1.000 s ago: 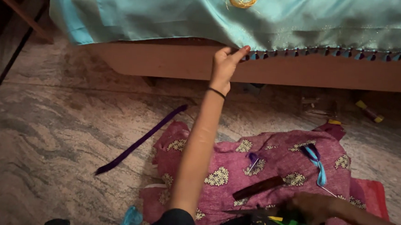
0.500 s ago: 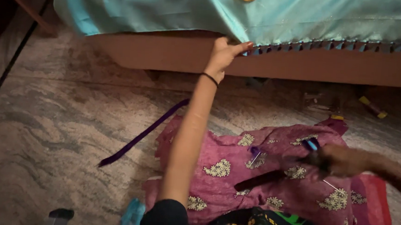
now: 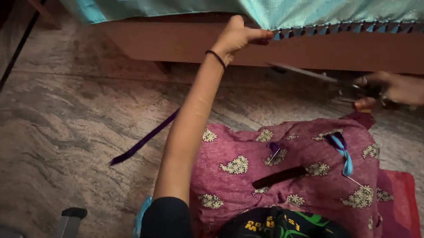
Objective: The recorder is attaching and trimming decorative tassels to the edge of a saree.
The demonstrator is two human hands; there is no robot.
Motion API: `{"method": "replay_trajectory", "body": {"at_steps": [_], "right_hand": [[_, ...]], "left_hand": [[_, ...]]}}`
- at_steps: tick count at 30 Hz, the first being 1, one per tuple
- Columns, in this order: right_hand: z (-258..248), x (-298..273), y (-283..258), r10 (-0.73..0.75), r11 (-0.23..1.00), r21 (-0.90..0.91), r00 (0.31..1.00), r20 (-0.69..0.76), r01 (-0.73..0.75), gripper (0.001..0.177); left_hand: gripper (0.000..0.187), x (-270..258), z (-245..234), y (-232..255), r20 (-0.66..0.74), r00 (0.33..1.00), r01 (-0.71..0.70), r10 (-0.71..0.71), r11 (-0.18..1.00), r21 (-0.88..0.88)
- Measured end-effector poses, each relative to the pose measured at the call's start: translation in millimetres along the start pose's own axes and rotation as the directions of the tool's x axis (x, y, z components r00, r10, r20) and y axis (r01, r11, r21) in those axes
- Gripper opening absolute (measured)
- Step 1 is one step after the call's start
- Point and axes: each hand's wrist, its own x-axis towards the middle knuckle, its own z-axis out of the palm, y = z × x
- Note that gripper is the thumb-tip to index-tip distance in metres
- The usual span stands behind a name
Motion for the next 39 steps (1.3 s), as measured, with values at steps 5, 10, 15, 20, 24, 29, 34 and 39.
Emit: {"method": "replay_trajectory", "body": {"at_steps": [5,10,15,20,24,29,34,39], "right_hand": [[-18,13,11,-0.047,0.996,-0.081,0.999,0.000,0.047,0.105],[-33,9,-6,-0.092,0.990,-0.103,0.996,0.010,0.093,0.100],[-48,13,-11,-0.143,0.989,-0.045,0.990,0.000,0.143,0.098],[-48,31,13,-0.096,0.995,0.005,0.995,0.019,0.096,0.095],[-51,40,22,-0.018,0.999,0.033,1.000,-0.004,0.018,0.092],[-58,40,7,-0.038,0.975,0.220,0.999,0.034,0.030,0.087],[-67,40,-5,-0.132,0.979,0.164,0.990,0.042,0.123,0.073],[-64,96,66,-0.296,0.954,0.065,0.954,0.050,0.293,0.082]], "left_hand": [[0.058,-2,1,1,-0.102,0.995,0.019,0.003,0.977,0.211],[0.066,14,-14,-29,-0.131,0.986,-0.030,0.098,0.893,0.449],[0.048,-8,1,17,-0.067,0.992,0.122,-0.109,0.962,0.244],[0.043,1,-5,11,0.027,0.986,0.162,-0.163,0.985,0.056],[0.040,6,-8,8,0.118,0.978,0.188,-0.173,0.974,-0.129],[0.039,1,-8,17,0.155,0.964,0.235,-0.216,0.964,-0.120],[0.037,1,-7,22,0.168,0.955,0.265,-0.246,0.959,-0.102],[0.036,4,-6,22,0.117,0.953,0.288,-0.278,0.955,-0.077]]}}
